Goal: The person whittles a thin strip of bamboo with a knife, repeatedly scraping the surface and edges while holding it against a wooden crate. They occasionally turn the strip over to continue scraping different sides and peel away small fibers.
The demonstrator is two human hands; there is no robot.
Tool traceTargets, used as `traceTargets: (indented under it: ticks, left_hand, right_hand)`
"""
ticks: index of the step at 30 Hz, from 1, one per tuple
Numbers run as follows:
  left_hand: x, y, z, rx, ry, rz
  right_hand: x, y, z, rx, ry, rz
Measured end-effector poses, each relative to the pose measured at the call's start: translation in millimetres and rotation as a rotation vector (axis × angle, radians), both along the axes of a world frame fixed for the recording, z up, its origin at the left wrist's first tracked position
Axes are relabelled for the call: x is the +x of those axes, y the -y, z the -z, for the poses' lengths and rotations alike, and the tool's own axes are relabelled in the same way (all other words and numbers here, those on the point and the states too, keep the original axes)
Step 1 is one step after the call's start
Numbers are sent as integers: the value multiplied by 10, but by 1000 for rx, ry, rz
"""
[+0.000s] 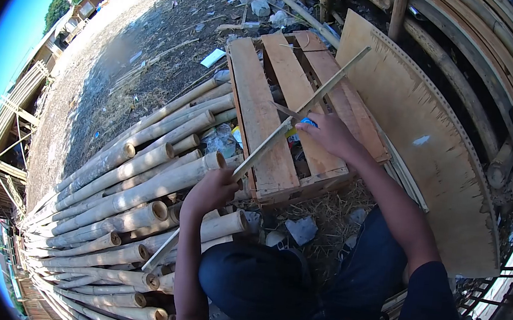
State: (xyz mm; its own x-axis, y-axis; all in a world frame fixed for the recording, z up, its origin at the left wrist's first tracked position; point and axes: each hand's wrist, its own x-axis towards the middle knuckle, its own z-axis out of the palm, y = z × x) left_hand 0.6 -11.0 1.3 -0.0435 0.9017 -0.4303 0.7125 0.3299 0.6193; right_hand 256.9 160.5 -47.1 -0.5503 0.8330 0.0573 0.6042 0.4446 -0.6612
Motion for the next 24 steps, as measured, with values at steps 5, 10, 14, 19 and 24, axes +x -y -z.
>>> traceTargets:
  ticks: [5,10,14,19,24]
  left_hand:
    - [25,5,-46,-94,74,-78]
    - [-2,24,12,-103,111,-104]
    - [30,9,-24,-96,127,-117]
    - [3,57,-48,-92,124,-110]
    - [27,40,-60,-148,168,-171]
  right_hand:
    - [2,19,-30,87,49,-150]
    - [13,-90,54,275,164,-11]
    - [-78,-39,75,385,193,-11]
    - [102,-376,173,440,271,124]
    - [65,-172,142,260,209,32]
